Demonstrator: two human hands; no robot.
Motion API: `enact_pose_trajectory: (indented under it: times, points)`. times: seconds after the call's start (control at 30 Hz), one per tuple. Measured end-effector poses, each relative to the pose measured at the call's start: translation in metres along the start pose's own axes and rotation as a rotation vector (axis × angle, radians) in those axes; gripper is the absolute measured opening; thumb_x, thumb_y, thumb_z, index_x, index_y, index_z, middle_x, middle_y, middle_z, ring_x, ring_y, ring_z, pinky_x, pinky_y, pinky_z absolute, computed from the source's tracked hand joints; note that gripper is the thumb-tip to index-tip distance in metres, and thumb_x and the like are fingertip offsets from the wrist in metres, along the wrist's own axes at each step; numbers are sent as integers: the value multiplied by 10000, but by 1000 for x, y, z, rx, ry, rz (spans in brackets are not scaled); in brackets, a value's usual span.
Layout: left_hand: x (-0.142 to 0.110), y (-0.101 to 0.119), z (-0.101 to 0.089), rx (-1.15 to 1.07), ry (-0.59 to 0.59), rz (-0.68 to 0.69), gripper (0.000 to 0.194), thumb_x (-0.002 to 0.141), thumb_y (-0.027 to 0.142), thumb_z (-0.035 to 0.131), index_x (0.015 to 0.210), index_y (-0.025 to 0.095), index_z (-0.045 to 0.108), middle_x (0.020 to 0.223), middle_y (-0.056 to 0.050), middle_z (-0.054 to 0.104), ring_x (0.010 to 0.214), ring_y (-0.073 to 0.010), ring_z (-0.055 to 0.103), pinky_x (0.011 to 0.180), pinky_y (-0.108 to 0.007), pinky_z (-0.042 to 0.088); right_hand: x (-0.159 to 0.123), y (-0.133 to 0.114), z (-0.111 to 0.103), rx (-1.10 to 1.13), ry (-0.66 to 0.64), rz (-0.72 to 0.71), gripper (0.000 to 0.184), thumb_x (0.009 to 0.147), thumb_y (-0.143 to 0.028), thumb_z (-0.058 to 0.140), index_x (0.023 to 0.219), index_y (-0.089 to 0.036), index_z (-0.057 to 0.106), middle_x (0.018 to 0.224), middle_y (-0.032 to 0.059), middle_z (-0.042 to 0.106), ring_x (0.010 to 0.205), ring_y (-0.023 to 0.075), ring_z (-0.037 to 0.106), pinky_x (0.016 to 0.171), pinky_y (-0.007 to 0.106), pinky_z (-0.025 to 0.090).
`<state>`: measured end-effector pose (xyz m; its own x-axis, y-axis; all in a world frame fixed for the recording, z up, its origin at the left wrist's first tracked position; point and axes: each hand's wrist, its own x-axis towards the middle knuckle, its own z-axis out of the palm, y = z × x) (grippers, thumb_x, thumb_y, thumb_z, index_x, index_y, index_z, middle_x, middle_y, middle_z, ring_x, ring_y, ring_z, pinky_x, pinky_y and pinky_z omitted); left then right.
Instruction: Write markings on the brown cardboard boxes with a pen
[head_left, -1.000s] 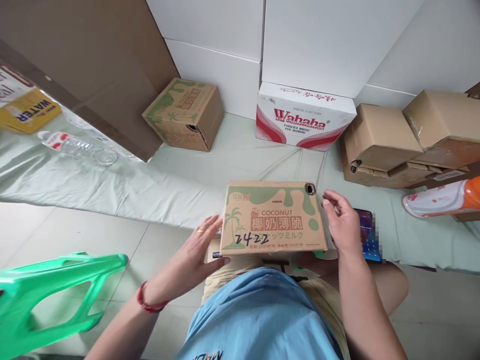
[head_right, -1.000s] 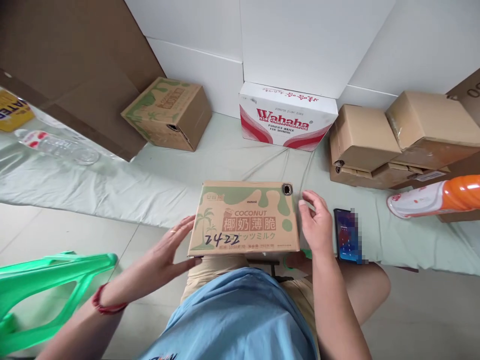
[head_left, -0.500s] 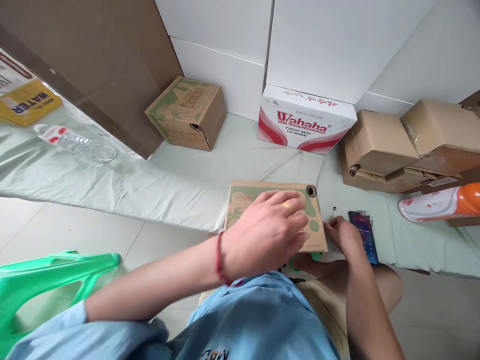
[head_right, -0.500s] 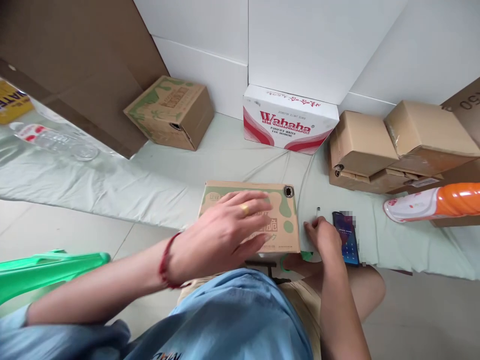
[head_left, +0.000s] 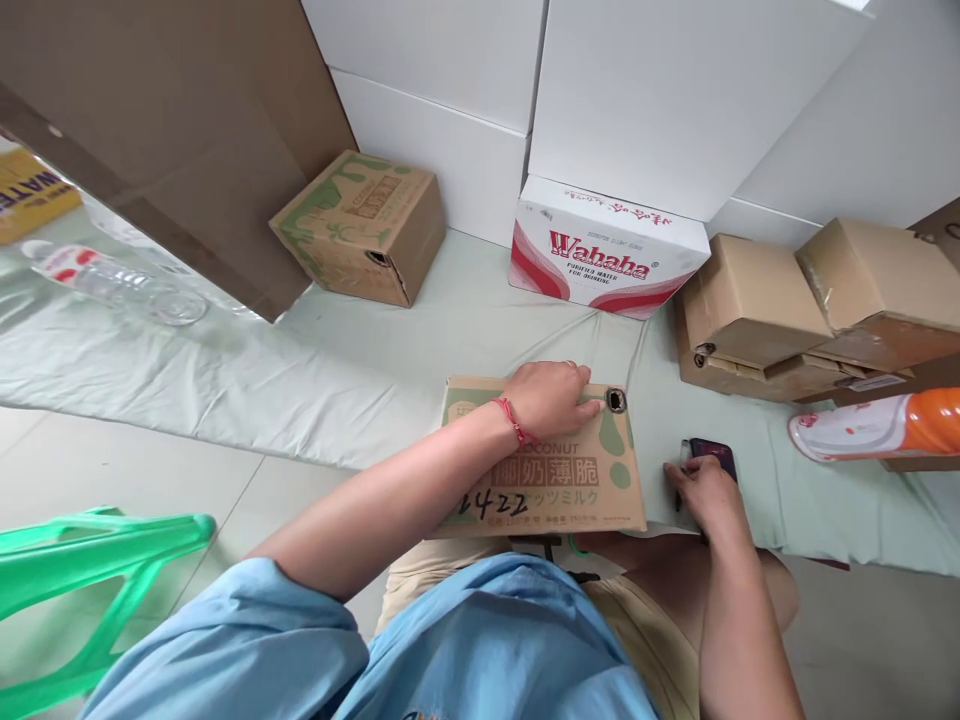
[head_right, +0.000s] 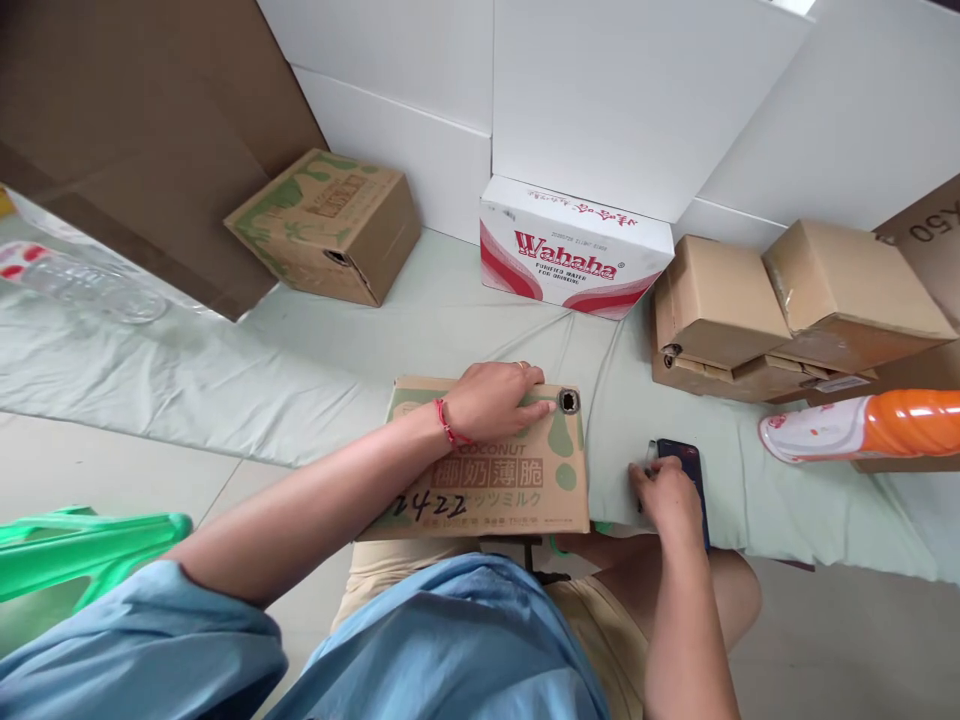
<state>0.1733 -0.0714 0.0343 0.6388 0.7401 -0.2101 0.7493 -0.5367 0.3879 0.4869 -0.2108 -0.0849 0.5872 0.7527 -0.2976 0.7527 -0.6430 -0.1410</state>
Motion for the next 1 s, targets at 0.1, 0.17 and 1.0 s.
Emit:
enact_pose_trajectory:
  times: [0.1,0.17,1.0]
  points:
    - [3,-2,-1,-14,0,0,394,1097,446,483,1270,177,713,1302,-128,782,1170,-311,754,915,-401,581,2,3,-3,100,0,-1,215,859,-421,713,768,-229,679,696,102,721,719,300,688,688,370,447]
    - [1,-1,-1,-22,5,8,373,1099,423,498,1279,172,708,1312,-131,766,1177,-312,745,916,-410,590,0,4,-5,194,-9,-7,255,791,-378,728,605,-260,599,568,54,635,590,251,588,631,353,388]
    - [-56,13,37,34,76,560,961,815,599,843,1575,98,535,1717,-265,455,1619,-436,394,1316,-549,336,-56,-163,-39,1227,200,-348,132,769,-342,689,792,-223,638,572,-75,529,537,106,468,530,242,340]
